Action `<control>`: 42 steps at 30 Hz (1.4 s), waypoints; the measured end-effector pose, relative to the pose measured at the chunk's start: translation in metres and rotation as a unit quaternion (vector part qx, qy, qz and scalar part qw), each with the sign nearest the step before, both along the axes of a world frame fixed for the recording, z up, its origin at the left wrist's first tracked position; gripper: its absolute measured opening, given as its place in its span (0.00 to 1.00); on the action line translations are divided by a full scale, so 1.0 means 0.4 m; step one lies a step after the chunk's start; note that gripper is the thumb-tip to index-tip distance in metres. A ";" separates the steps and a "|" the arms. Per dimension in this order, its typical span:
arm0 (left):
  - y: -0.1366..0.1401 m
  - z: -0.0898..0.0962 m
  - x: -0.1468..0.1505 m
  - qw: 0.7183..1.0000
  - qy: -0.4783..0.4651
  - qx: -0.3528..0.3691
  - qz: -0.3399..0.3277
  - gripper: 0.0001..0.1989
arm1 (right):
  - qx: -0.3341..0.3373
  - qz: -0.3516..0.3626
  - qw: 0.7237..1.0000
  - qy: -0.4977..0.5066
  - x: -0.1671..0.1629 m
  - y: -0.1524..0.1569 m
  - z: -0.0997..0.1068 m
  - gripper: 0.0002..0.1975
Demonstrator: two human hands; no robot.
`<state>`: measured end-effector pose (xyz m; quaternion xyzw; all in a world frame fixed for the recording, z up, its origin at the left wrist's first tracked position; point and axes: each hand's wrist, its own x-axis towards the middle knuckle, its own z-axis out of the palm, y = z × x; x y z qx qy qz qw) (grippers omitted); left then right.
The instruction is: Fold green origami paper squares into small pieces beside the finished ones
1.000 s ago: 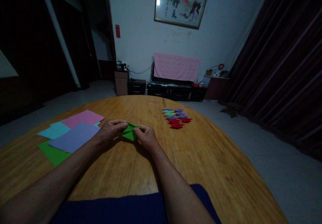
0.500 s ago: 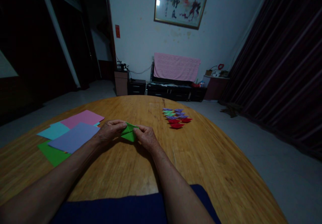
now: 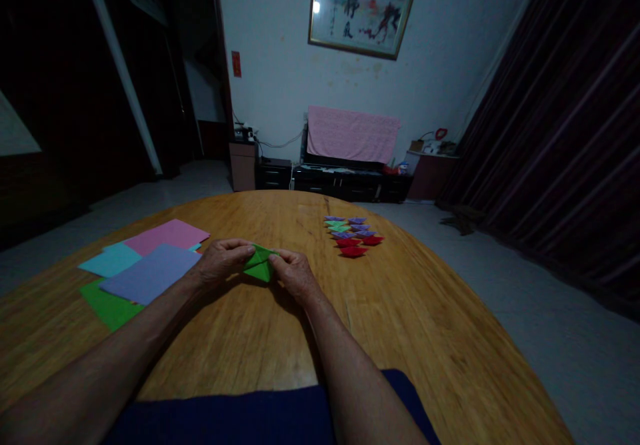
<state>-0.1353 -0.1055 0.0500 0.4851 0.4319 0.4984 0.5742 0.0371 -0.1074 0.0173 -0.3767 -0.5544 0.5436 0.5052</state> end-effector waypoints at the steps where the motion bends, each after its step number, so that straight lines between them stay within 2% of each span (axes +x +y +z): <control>1: 0.000 0.000 0.000 1.000 -0.004 -0.002 0.001 0.09 | 0.000 0.000 1.000 0.001 0.000 0.001 -0.001 0.17; 10: 0.006 -0.011 0.000 0.999 -0.041 -0.001 -0.019 0.13 | -0.009 0.014 1.000 0.021 0.003 -0.003 0.005 0.17; 17: 0.003 -0.001 0.004 0.999 -0.050 -0.006 -0.007 0.13 | -0.015 -0.025 0.999 0.020 0.007 -0.002 0.008 0.16; 22: 0.008 0.002 0.001 1.000 -0.026 -0.002 0.013 0.12 | -0.020 -0.020 0.999 0.030 0.007 -0.001 0.004 0.16; 30: 0.011 -0.004 -0.002 0.998 -0.062 -0.016 -0.028 0.12 | -0.023 -0.003 0.999 0.045 0.008 -0.008 0.016 0.16; 35: 0.010 -0.001 0.001 0.998 -0.063 -0.012 -0.004 0.10 | -0.024 -0.003 0.999 0.043 0.008 -0.012 0.022 0.14; 42: 0.001 0.001 0.005 0.997 -0.076 -0.015 -0.025 0.11 | -0.037 -0.034 0.998 0.038 0.011 -0.007 0.014 0.13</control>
